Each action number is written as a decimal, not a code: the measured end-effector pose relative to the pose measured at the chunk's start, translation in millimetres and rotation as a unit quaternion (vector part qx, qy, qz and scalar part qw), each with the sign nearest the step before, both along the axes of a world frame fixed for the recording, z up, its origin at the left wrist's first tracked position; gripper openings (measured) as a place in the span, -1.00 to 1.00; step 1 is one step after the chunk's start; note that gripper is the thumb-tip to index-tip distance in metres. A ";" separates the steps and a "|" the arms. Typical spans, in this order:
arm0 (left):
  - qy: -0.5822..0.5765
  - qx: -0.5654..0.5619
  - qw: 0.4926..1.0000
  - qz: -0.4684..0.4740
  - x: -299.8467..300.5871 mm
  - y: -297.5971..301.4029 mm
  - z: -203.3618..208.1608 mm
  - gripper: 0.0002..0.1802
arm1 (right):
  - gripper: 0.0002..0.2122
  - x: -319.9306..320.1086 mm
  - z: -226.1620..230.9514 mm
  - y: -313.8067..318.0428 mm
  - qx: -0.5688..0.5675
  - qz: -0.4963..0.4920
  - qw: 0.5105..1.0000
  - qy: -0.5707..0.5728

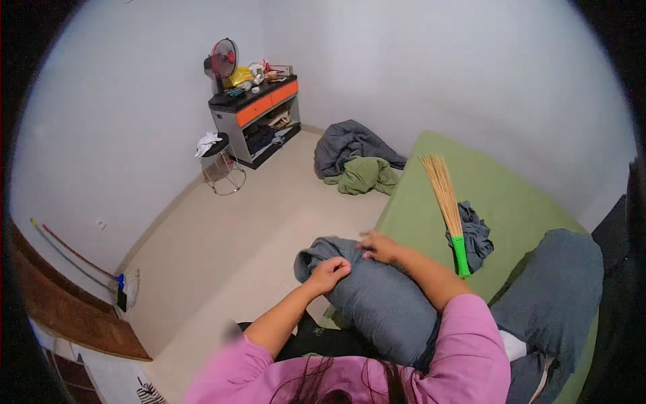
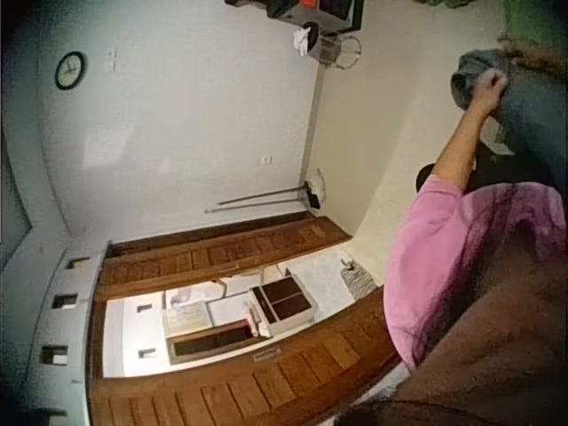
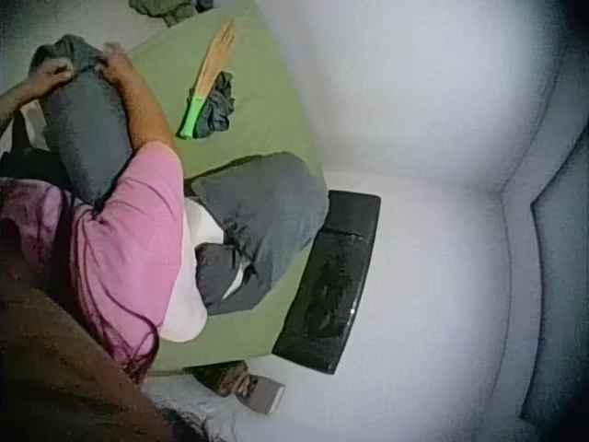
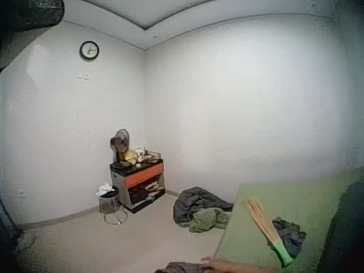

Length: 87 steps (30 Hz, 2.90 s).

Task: The person sits on a bed and puts a gray pillowcase onto a white pillow. They insert the pillow into the case, adjust the fabric to fit the corners, and smooth the surface. The person then places the finished pillow on the bed.

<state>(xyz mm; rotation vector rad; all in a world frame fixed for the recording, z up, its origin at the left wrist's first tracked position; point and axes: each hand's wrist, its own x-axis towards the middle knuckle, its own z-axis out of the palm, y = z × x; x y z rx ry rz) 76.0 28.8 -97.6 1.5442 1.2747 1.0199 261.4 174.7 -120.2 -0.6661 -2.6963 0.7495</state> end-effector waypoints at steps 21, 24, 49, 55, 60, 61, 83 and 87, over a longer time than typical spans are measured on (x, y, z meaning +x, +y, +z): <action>-0.013 -0.035 0.999 0.028 -10.2 -38.3 -43.7 -0.89 | -0.63 52.7 -17.7 4.0 -0.103 -0.166 0.977 -0.088; -0.041 -0.034 0.993 0.107 -26.0 -37.7 -72.5 -0.76 | -0.57 58.0 -17.3 5.5 -0.188 -0.171 0.966 -0.053; -0.279 -0.379 0.882 -0.032 -41.9 -28.2 -31.6 0.06 | -0.55 -3.1 83.6 -80.9 -0.047 -0.252 0.965 -0.056; -0.206 -0.401 0.891 -0.047 -21.0 5.3 -22.7 0.16 | -0.13 122.7 38.6 -82.1 -0.530 -0.305 0.786 -0.090; -0.289 -0.396 0.857 -0.160 35.5 48.7 5.8 -0.01 | -0.20 182.8 80.3 -131.3 -0.350 -0.362 0.861 -0.077; -0.303 -0.373 0.859 -0.178 56.2 51.9 14.2 -0.05 | -0.23 169.0 135.2 -151.2 -0.280 -0.378 0.878 -0.084; 0.180 0.140 0.972 -0.061 77.4 131.5 14.2 -0.65 | -0.24 71.7 167.1 -140.6 0.013 -0.133 0.872 -0.471; 0.372 0.139 0.913 -0.098 130.7 146.4 46.5 -0.71 | -0.28 79.4 164.7 -137.2 0.038 -0.090 0.876 -0.472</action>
